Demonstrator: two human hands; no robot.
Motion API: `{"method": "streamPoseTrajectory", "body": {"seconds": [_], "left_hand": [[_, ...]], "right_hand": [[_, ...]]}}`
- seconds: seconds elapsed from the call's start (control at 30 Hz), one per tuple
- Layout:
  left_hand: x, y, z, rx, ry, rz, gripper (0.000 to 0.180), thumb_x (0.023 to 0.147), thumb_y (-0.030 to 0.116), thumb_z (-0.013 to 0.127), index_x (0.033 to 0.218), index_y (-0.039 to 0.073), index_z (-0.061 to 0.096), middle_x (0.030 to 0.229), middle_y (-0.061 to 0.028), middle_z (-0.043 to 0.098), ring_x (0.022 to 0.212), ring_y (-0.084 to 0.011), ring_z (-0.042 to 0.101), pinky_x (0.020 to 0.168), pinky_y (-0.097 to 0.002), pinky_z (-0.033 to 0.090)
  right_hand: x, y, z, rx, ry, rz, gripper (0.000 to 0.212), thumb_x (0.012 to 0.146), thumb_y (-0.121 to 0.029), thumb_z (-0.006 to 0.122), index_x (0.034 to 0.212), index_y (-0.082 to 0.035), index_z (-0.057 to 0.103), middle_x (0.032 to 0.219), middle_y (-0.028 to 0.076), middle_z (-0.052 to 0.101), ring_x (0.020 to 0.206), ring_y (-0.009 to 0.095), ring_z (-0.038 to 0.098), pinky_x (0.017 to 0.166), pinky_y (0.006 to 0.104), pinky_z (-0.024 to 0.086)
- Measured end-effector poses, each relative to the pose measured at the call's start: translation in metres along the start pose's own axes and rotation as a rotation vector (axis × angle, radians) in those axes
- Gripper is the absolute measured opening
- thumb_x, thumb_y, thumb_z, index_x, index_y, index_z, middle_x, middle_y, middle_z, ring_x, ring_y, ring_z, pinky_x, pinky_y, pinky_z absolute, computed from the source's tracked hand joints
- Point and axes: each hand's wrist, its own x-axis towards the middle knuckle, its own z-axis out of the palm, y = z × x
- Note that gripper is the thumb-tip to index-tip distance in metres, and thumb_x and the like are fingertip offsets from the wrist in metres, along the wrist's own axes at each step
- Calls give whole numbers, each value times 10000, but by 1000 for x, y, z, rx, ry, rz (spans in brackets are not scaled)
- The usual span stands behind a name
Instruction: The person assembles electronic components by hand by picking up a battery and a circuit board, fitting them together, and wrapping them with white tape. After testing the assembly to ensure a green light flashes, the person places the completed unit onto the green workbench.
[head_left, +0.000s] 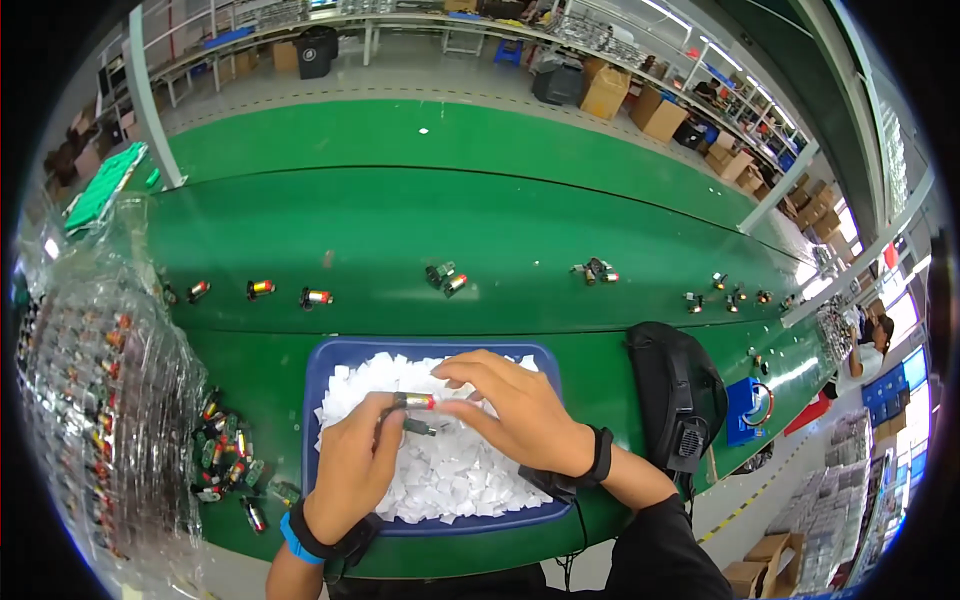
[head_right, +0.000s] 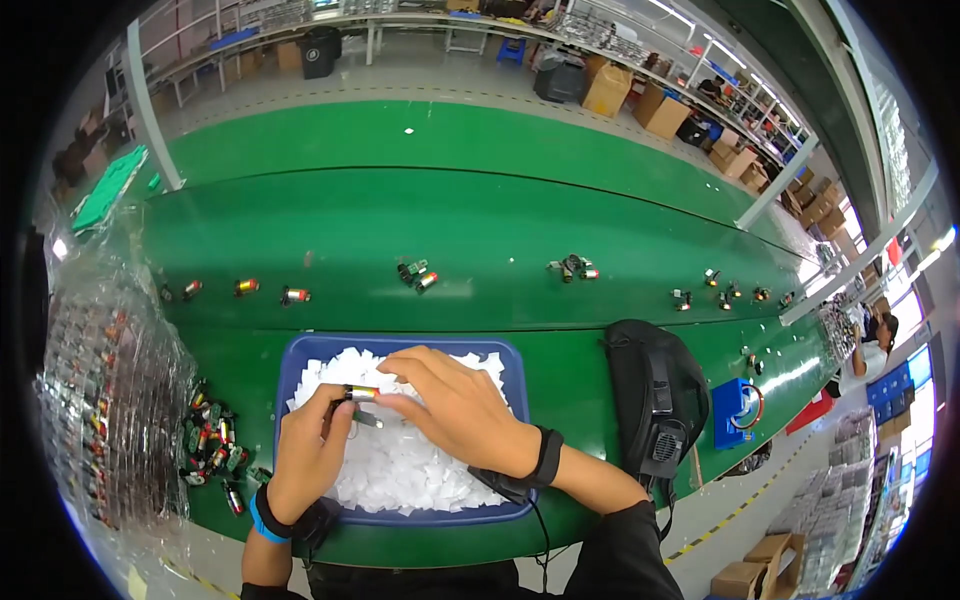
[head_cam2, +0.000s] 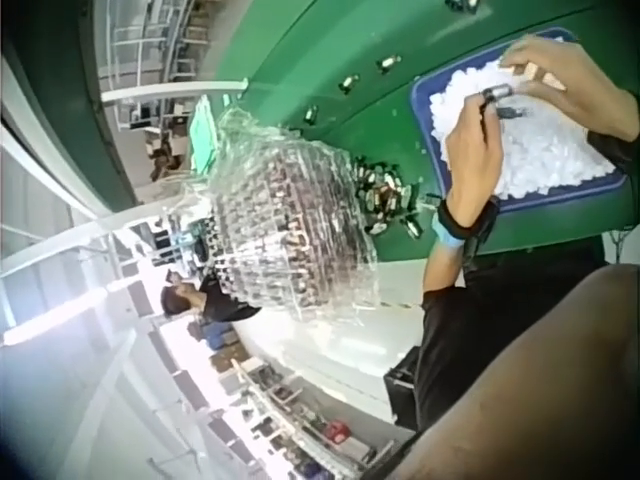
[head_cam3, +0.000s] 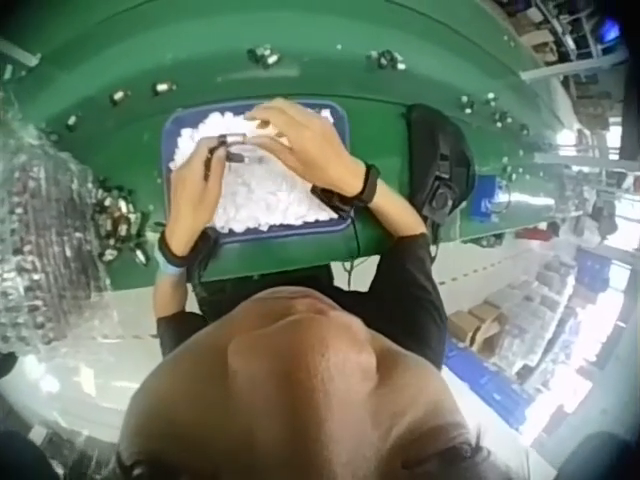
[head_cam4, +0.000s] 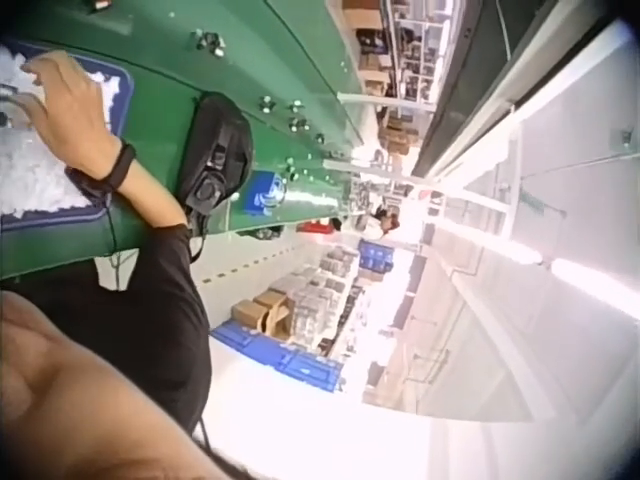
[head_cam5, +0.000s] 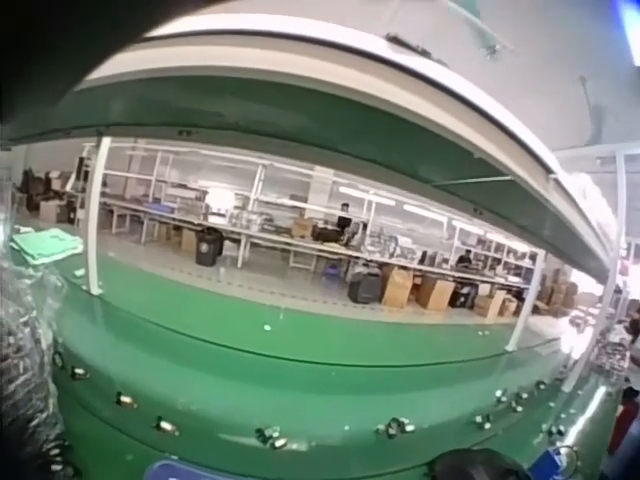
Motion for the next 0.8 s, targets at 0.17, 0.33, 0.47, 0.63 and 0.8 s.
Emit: {"method": "streamPoseTrajectory", "body": {"seconds": [0.17, 0.33, 0.47, 0.63, 0.8], "left_hand": [[6, 5, 7, 63, 1, 108, 161, 960, 108, 658, 1109, 61, 621, 795, -130, 694, 607, -261, 675, 531, -355, 481], [10, 8, 10, 24, 57, 108, 178, 929, 45, 671, 1091, 41, 597, 714, -68, 664, 522, -137, 590, 488, -274, 436], [7, 4, 12, -76, -27, 65, 168, 931, 16, 638, 1080, 31, 563, 909, -87, 712, 692, -149, 664, 597, -262, 493], [5, 3, 7, -546, -151, 14, 96, 964, 48, 579, 1056, 31, 558, 1233, -141, 651, 1072, -210, 629, 892, -342, 493], [16, -8, -10, -1048, -409, -286, 163, 995, 111, 531, 1110, 13, 593, 1329, -156, 608, 1220, -230, 555, 1037, -394, 424]], "right_hand": [[4, 2, -1, 13, -87, -80, 284, 851, -87, 796, 1118, -42, 708, 996, 101, 723, 817, 252, 692, 679, 327, 561], [2, 4, -3, 224, -85, 40, 306, 757, 7, 835, 1040, -29, 724, 1001, 110, 700, 879, 222, 692, 764, 305, 559], [-2, 10, 8, 503, -87, 213, 312, 712, 33, 826, 993, -55, 723, 945, 62, 692, 851, 227, 668, 700, 319, 546], [2, 12, -4, 310, -158, 38, 291, 674, 73, 838, 913, -49, 725, 933, 67, 670, 918, 229, 664, 785, 352, 543], [4, 2, -7, 112, -128, -244, 295, 635, 33, 857, 881, -61, 724, 930, 57, 670, 928, 240, 647, 765, 346, 543]]}}
